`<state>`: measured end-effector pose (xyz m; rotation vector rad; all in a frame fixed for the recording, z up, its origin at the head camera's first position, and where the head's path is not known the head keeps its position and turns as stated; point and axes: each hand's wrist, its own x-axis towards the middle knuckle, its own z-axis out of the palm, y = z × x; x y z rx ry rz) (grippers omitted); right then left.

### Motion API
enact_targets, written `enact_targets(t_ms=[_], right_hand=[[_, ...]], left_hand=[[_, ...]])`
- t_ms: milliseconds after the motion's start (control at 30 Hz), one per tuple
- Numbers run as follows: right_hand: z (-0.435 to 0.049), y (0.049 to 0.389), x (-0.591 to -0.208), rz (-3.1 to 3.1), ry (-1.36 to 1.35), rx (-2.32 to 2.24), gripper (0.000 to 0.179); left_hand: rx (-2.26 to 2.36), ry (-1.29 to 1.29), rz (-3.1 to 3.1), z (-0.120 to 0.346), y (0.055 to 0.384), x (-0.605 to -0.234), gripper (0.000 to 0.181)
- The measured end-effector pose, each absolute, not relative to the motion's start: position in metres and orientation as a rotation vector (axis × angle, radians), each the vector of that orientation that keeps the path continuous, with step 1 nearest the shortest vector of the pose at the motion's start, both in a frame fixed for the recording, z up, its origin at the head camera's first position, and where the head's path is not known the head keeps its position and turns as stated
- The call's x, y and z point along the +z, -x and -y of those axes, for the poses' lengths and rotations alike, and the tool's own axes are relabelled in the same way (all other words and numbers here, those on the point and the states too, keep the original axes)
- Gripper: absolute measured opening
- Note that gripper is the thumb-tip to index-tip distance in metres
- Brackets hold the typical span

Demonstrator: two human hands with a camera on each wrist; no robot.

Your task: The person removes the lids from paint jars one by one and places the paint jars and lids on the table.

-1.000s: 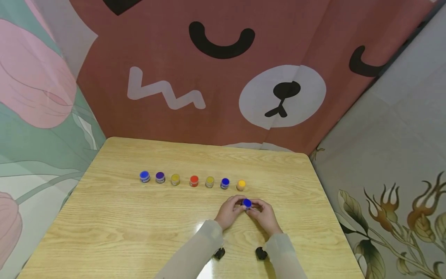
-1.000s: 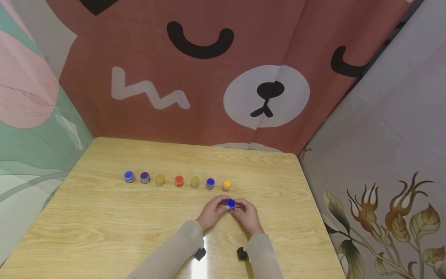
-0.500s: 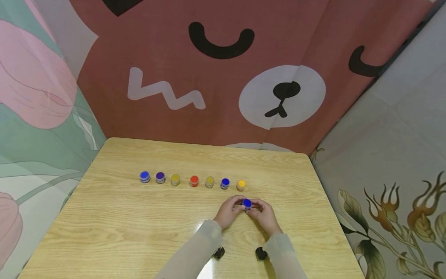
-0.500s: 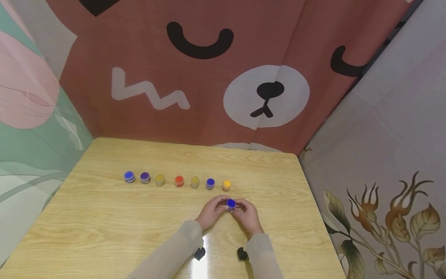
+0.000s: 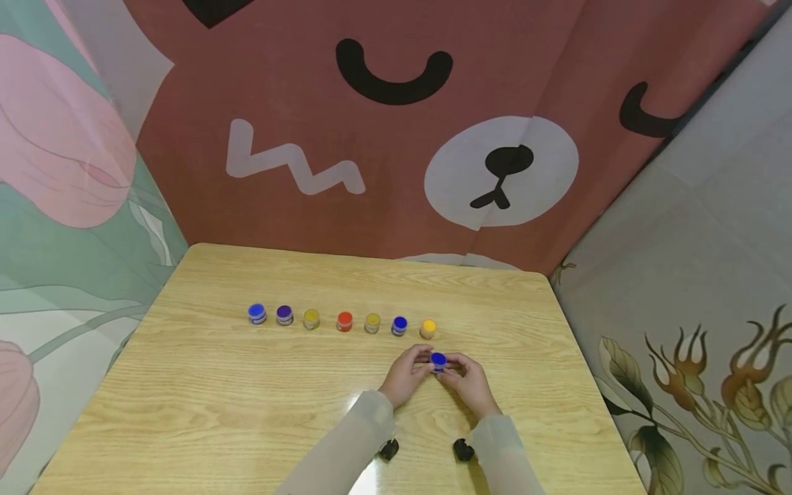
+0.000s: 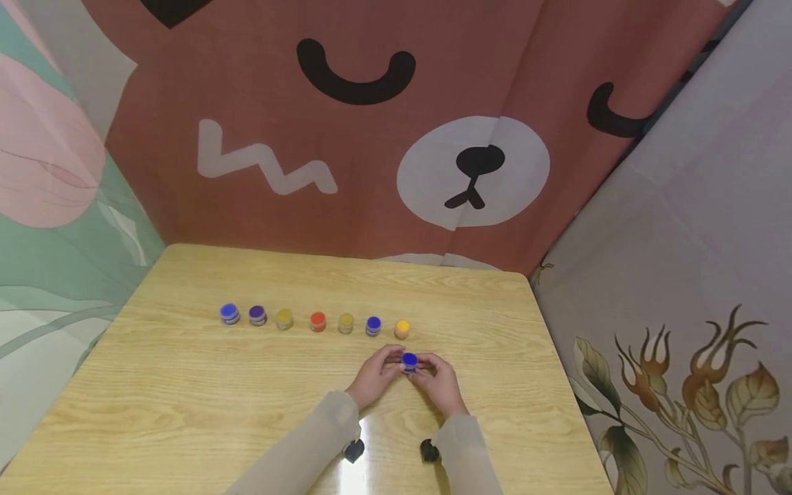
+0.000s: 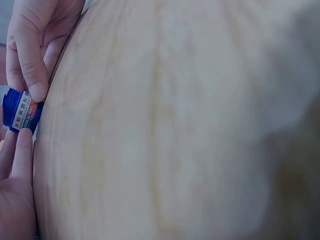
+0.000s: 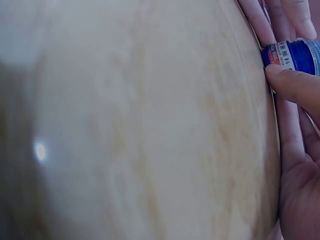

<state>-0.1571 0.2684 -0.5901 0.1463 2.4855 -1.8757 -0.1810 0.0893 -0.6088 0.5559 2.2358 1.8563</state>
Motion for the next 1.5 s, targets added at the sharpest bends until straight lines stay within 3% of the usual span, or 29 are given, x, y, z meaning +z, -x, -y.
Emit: enact_targets(t_ms=[733, 1500], right_hand=[[-0.268, 0.158, -0.604, -2.473, -0.131, -1.935, 0.034], [-0.264, 0.155, -0.598, -2.525, -0.103, -1.915, 0.034]], left_hand=[[1.721, -0.768, -2.406, -0.09, 0.189, -0.584, 0.011], [1.689, -0.77, -2.418, -0.092, 0.191, -0.585, 0.006]])
